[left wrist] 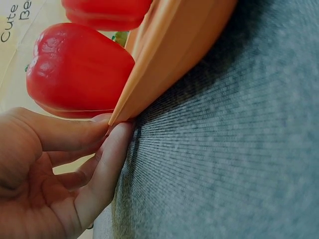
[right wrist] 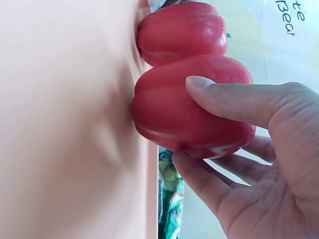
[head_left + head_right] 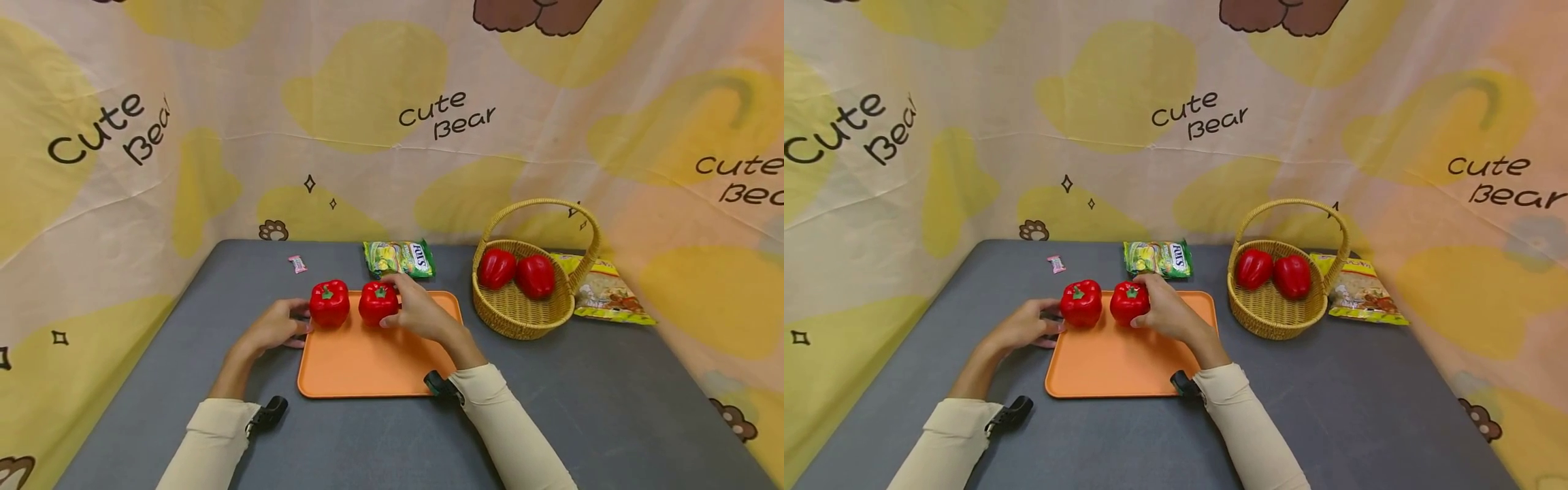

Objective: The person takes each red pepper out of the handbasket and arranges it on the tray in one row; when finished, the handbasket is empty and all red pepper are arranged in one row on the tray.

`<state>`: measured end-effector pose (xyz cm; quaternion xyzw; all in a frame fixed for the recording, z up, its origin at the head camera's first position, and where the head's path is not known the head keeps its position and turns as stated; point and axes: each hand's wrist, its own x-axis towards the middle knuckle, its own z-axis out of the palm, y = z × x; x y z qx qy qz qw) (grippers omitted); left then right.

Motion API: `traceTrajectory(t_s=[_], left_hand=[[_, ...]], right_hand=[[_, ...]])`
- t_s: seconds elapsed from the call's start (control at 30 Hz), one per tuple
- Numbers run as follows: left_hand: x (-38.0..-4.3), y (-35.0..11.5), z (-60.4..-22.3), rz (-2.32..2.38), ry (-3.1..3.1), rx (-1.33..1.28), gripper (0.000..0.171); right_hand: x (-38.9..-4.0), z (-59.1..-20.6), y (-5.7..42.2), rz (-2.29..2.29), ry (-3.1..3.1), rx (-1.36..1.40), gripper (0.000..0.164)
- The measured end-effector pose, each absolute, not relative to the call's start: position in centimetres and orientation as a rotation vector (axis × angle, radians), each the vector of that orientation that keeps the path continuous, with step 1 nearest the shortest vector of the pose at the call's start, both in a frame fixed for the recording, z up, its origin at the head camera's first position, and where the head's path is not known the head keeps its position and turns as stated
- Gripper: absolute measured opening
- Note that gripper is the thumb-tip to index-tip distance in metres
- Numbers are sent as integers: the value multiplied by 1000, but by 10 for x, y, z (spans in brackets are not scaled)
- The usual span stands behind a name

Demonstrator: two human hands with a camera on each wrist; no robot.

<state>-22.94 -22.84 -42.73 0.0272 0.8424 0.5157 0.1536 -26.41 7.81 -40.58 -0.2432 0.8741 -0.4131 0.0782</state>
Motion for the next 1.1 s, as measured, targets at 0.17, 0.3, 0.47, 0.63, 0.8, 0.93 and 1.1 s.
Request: traceTrajectory(t_s=[0.17,0.3,0.47,0.63,0.8,0.93,1.1], left_hand=[[-230,-227,-429,1474,2418,90,57],[-231,-227,-428,1473,2419,88,58],[-231,-226,-426,1469,2420,82,58],[-230,-227,-426,1472,2413,87,58],[-230,-228,-427,1475,2409,87,59],[-230,-228,-428,1481,2408,77,58],[-230,-229,-430,1503,2396,98,58]], right_hand=[[-265,-410,75,-1229,2635,-750,76],[-267,-411,72,-1231,2649,-753,79],[-268,-411,69,-1233,2645,-753,82],[-267,-411,67,-1224,2631,-768,83],[-267,-411,65,-1216,2626,-760,81],[-268,-410,65,-1212,2622,-760,80],[-268,-410,65,-1195,2635,-762,82]])
